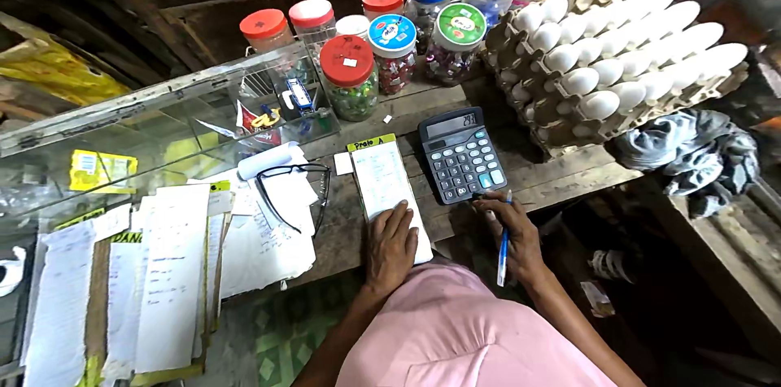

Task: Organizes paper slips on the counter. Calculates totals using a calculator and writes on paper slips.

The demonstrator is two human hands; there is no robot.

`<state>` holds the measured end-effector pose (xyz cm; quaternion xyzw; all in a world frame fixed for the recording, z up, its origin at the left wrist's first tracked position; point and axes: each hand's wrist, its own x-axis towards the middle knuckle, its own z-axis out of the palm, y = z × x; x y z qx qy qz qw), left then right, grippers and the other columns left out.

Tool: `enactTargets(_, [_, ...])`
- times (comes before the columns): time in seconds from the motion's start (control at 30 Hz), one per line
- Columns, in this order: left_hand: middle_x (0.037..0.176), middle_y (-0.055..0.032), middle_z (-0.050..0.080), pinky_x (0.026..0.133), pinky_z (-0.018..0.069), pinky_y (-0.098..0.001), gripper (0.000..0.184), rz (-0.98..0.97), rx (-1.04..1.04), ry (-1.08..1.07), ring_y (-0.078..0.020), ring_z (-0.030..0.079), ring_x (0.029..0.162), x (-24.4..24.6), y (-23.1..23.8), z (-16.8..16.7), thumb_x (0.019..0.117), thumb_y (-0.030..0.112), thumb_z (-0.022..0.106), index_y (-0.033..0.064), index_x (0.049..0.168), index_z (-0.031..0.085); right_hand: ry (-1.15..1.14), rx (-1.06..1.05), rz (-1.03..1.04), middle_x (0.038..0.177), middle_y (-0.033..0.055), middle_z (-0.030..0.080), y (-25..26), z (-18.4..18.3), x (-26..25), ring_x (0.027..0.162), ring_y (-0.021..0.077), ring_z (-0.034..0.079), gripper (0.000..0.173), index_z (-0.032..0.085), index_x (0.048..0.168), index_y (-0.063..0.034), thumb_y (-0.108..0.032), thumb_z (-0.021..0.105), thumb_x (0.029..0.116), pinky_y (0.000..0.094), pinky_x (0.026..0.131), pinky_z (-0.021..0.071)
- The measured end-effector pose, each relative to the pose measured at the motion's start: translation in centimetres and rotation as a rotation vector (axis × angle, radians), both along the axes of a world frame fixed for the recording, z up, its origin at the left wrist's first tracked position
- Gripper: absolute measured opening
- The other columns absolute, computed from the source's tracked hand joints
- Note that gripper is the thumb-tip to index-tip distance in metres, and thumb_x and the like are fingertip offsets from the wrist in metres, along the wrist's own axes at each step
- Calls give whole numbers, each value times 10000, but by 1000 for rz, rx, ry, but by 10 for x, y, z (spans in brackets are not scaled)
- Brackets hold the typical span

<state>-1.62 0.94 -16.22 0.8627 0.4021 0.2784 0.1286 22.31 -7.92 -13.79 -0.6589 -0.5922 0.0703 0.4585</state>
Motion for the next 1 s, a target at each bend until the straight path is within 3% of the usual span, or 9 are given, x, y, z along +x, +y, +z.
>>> enactTargets(0.33, [1407, -14, 646, 1064, 437, -440, 363, 17, -6, -20, -252, 611, 1243, 0, 1, 1, 1002, 322, 549, 137, 1249, 741, 2, 17, 23, 1175, 103, 722, 21, 6, -5, 1217, 247, 608, 307, 732, 1146, -60, -212, 480, 1058, 411, 1073, 457])
enactTargets(0.57, [1396, -27, 654, 1057, 448, -442, 361, 11, 1, -29, -268, 615, 1240, 0, 2, 0, 995, 313, 554, 124, 1236, 747, -56, 108, 22, 1174, 89, 738, 38, 20, 1, 1258, 260, 596, 293, 725, 1099, -43, -198, 481, 1051, 417, 1098, 435])
enactTargets(0.87, [1411, -3, 642, 1063, 436, -427, 366, 21, 3, -22, -244, 600, 1254, 0, 2, -3, 1001, 337, 546, 150, 1248, 741, -190, -31, -104, 1172, 96, 729, 42, 2, 9, 1206, 336, 616, 261, 761, 1123, -85, -177, 539, 1018, 542, 1072, 438])
enactTargets(1.0, [1404, -2, 648, 1058, 438, -435, 368, 28, 4, -25, -250, 604, 1248, 0, 2, -2, 999, 338, 545, 146, 1240, 746, -163, 30, -84, 1217, 83, 725, 50, 10, 10, 1278, 334, 581, 259, 734, 1116, -52, -164, 521, 1020, 518, 1101, 426])
